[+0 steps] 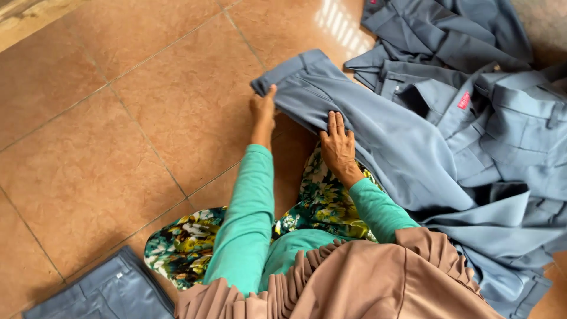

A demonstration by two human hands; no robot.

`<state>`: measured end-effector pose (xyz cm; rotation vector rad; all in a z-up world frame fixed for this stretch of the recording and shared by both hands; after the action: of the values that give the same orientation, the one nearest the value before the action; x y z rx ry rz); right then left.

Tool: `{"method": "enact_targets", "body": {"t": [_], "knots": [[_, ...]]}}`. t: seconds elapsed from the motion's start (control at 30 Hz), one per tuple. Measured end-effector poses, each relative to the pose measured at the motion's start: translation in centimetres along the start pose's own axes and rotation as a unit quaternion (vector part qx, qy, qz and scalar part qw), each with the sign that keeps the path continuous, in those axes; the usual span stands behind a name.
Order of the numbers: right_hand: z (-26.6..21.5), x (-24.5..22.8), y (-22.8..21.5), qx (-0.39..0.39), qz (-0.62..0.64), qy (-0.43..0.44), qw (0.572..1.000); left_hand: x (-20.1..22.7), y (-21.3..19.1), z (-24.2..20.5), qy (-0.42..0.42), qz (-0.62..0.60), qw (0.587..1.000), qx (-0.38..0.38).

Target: Folding grey trousers on the floor and stacking them neatly.

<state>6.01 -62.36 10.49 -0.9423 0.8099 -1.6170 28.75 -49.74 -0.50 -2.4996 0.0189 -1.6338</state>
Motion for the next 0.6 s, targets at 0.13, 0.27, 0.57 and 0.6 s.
{"method": "enact_targets", "body": {"t": [0.13,0.27,0.57,0.6], "knots": [[0.9,-4.5,2.1,-0.056,0.036,-0.039,0.997,0.2,-10.3,2.8,-0.039,-0.072,0.994,0.073],[2.2,-10.2,2.5,-0.085,0.077,-0.09,0.989,-4.4,-20.3,6.6,-0.066,-0.117,0.982,0.132],[-0.1,-21.5,9.8,-0.164,0.136,-0.221,0.952,-10.5,-42.6,7.1,-0.123,-0.215,0.927,0.28],[-0.7,-22.5,10.6,-0.17,0.138,-0.24,0.946,-10.3,-44.7,5.9,-0.128,-0.239,0.914,0.301]]}}
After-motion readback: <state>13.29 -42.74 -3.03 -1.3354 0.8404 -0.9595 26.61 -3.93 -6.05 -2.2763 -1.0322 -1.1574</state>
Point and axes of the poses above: each hand's wrist, its own z-axis towards the middle knuckle, its own y-axis out of the palm, x = y × z, the point moved 4 cm from there along z, towards the middle knuckle, and after that the axes turned 1 degree about y, right-handed, at the moved point
